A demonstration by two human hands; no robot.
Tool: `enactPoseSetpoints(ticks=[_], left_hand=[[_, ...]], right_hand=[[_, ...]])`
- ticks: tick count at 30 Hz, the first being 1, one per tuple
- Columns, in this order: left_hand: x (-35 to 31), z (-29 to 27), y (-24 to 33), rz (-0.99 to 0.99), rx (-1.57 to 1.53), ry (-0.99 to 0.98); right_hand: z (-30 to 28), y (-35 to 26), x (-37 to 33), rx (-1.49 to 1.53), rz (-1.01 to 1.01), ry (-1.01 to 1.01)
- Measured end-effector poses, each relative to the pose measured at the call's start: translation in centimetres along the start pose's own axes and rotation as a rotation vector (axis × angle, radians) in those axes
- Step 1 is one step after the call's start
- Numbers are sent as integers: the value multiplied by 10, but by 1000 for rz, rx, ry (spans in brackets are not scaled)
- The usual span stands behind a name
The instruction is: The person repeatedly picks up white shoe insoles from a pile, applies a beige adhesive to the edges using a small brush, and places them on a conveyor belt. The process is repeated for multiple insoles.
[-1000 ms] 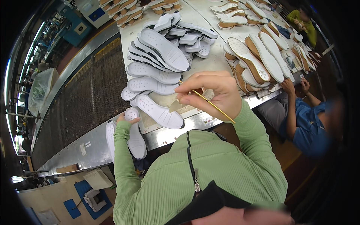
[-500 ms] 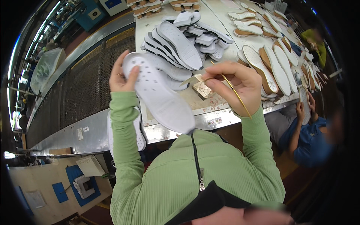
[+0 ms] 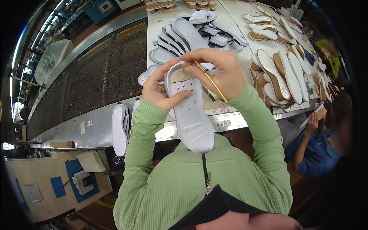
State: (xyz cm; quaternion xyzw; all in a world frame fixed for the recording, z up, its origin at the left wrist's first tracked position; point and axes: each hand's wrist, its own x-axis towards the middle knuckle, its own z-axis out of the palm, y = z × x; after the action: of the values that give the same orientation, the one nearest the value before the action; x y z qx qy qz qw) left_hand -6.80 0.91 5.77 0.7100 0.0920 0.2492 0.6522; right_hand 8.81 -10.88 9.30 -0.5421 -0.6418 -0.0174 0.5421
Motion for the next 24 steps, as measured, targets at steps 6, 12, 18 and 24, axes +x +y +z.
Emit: enactPoseSetpoints(ticks=[6, 12, 18, 24], left_hand=[[-6, -6, -1, 12, -1, 55], [-7, -5, -7, 0, -16, 203], [-6, -4, -10, 104, 33, 233], [-7, -1, -13, 106, 71, 256]], right_hand=[[17, 8, 12, -92, -121, 0], [24, 11, 13, -126, -189, -11], [29, 15, 3, -100, -139, 66], [34, 17, -22, 151, 273, 67]])
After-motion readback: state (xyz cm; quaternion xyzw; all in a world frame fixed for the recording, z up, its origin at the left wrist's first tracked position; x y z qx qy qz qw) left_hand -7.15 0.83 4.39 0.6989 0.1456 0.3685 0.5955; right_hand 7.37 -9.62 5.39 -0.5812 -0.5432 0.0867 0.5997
